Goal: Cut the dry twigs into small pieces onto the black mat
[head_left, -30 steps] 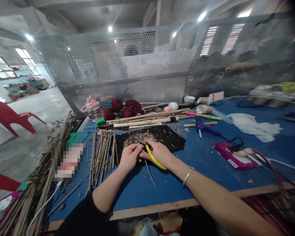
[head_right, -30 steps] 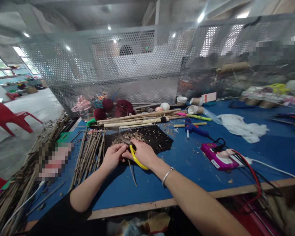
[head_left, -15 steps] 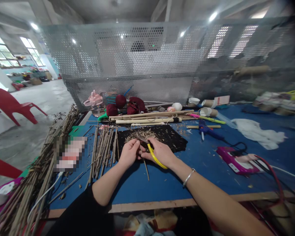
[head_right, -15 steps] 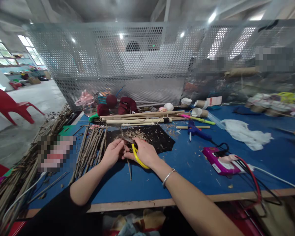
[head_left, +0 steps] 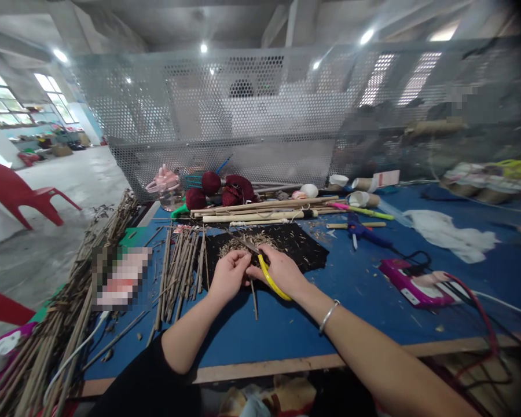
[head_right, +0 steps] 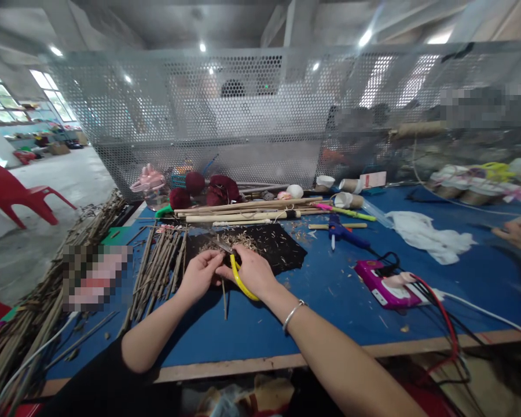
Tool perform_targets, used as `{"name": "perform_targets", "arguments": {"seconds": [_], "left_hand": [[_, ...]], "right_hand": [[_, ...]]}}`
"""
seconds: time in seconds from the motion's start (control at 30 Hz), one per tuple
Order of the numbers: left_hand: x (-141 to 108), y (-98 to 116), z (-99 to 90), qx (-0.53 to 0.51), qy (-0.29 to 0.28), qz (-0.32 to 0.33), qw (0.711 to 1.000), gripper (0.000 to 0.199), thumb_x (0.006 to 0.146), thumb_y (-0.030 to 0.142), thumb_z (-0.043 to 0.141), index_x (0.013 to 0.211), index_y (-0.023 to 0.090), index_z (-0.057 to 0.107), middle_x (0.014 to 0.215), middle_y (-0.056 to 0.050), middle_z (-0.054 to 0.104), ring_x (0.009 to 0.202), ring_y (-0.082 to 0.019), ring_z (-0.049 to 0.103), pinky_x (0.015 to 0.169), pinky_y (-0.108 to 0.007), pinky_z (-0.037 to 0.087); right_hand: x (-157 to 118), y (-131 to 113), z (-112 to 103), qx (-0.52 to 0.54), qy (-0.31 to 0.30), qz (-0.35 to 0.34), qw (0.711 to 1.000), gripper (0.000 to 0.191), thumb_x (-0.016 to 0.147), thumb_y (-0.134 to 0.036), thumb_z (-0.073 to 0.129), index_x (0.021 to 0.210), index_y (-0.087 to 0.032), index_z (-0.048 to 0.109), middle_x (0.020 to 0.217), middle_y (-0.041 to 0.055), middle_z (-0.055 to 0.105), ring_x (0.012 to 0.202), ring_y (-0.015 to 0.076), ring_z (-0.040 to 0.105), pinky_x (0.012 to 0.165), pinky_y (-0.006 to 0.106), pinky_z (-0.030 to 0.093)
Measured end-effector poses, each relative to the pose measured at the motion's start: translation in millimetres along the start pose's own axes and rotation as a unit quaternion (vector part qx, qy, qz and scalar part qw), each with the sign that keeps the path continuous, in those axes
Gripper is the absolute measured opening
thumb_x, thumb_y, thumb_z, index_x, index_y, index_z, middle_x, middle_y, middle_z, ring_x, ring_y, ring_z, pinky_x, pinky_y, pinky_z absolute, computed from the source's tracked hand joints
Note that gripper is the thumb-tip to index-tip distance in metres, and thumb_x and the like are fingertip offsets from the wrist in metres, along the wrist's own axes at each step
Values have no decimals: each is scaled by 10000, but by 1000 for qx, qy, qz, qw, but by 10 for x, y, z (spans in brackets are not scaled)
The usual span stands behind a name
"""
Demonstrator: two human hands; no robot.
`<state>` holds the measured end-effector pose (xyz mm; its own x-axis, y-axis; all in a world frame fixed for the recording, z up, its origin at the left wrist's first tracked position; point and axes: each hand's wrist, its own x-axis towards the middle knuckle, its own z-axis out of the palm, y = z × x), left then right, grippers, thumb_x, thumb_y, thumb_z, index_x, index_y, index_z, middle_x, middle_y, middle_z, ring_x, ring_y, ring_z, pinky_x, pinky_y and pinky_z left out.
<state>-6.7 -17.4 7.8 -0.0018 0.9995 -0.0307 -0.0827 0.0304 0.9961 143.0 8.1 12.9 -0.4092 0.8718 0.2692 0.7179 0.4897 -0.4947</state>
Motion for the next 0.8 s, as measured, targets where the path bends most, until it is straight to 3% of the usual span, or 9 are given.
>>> {"name": "perform_targets", "arguments": {"seconds": [0.2, 0.43, 0.8], "left_hand": [[-27, 24, 21, -25, -22, -18, 999, 348, 699, 458, 599, 742, 119, 536, 585, -7, 600, 398, -40, 446, 369, -147, 378], [-34, 20, 48, -64, -35, -15, 997, 378, 681, 472, 614, 767, 114, 529, 577, -4, 596, 366, -35, 428, 343, -151, 370], [5, -77, 37, -23, 0, 7, 1000, 368, 694, 482, 593, 741, 123, 527, 506, 35, 529, 349, -37, 401, 326, -156, 374]], "right_hand": [[4, 4, 51, -12, 62, -35, 997, 631, 651, -558, 615, 1114, -162, 456, 1010, 117, 566, 957, 247, 531, 805, 354, 404], [-4, -33, 39, 13, 54, -43, 998, 666, 664, -577, 589, 1141, -134, 447, 1001, 130, 558, 926, 245, 532, 792, 349, 409], [-15, -65, 35, -6, 5, 8, 1000, 453, 746, -578, 498, 987, -195, 498, 716, 44, 623, 642, 187, 595, 532, 229, 327]]}}
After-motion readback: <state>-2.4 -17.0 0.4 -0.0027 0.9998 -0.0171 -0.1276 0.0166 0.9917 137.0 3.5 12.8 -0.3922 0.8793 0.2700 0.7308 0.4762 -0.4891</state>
